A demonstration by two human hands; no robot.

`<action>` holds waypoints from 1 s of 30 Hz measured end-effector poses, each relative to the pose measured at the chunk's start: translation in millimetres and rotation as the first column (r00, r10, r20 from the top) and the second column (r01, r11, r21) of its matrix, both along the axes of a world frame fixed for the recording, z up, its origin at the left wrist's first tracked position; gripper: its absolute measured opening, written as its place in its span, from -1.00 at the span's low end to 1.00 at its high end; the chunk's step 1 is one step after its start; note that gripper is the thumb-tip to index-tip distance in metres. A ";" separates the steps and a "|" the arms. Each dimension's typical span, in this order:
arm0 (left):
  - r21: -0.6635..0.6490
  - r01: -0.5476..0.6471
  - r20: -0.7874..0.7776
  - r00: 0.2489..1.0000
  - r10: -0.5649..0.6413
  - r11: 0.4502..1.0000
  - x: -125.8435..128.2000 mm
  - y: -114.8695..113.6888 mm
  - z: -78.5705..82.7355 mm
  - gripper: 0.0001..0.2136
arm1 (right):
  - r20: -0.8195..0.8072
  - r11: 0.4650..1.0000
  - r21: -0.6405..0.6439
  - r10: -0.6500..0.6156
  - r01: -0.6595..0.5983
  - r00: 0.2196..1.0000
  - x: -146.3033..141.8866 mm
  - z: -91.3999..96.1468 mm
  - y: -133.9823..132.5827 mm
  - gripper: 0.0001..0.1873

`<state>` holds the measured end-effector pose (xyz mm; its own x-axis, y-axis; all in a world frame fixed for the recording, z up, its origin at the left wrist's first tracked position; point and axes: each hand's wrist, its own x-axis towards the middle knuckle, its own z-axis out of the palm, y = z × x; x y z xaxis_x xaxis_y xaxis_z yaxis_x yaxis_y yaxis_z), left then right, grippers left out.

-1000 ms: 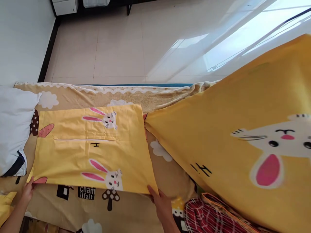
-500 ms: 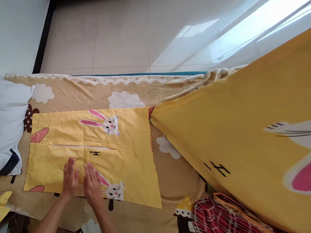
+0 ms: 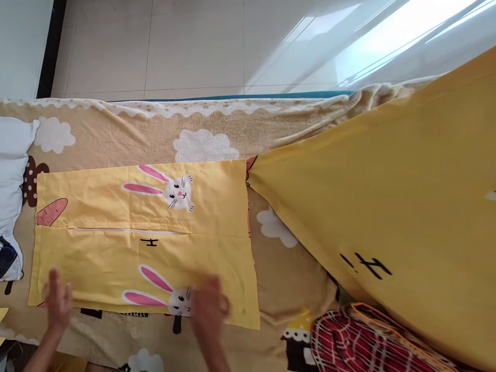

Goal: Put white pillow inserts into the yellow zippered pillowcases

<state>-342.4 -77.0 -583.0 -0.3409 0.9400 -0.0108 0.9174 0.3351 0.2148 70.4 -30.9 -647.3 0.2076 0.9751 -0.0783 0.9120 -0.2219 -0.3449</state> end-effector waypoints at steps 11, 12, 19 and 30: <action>-0.078 0.159 -0.101 0.981 -0.166 0.984 6.4 107.8 -27.6 -0.51 | 0.015 0.934 0.120 0.337 -0.337 0.941 -6.8 -15.7 83.7 -0.40; -0.069 0.076 -0.136 0.987 -0.085 0.995 -20.4 91.9 -19.6 -0.49 | 0.045 0.943 0.090 0.318 -0.321 0.947 26.9 -15.3 77.3 -0.42; -0.076 0.455 -0.010 0.889 -0.457 0.887 -16.8 127.4 4.4 -0.48 | -0.009 0.870 0.204 0.461 -0.449 0.888 -54.3 13.4 122.5 -0.40; -0.156 0.251 -0.101 0.958 -0.269 0.955 -46.7 319.5 -15.6 -0.40 | -0.023 0.842 0.199 0.516 -0.502 0.856 -69.2 -8.0 317.9 -0.45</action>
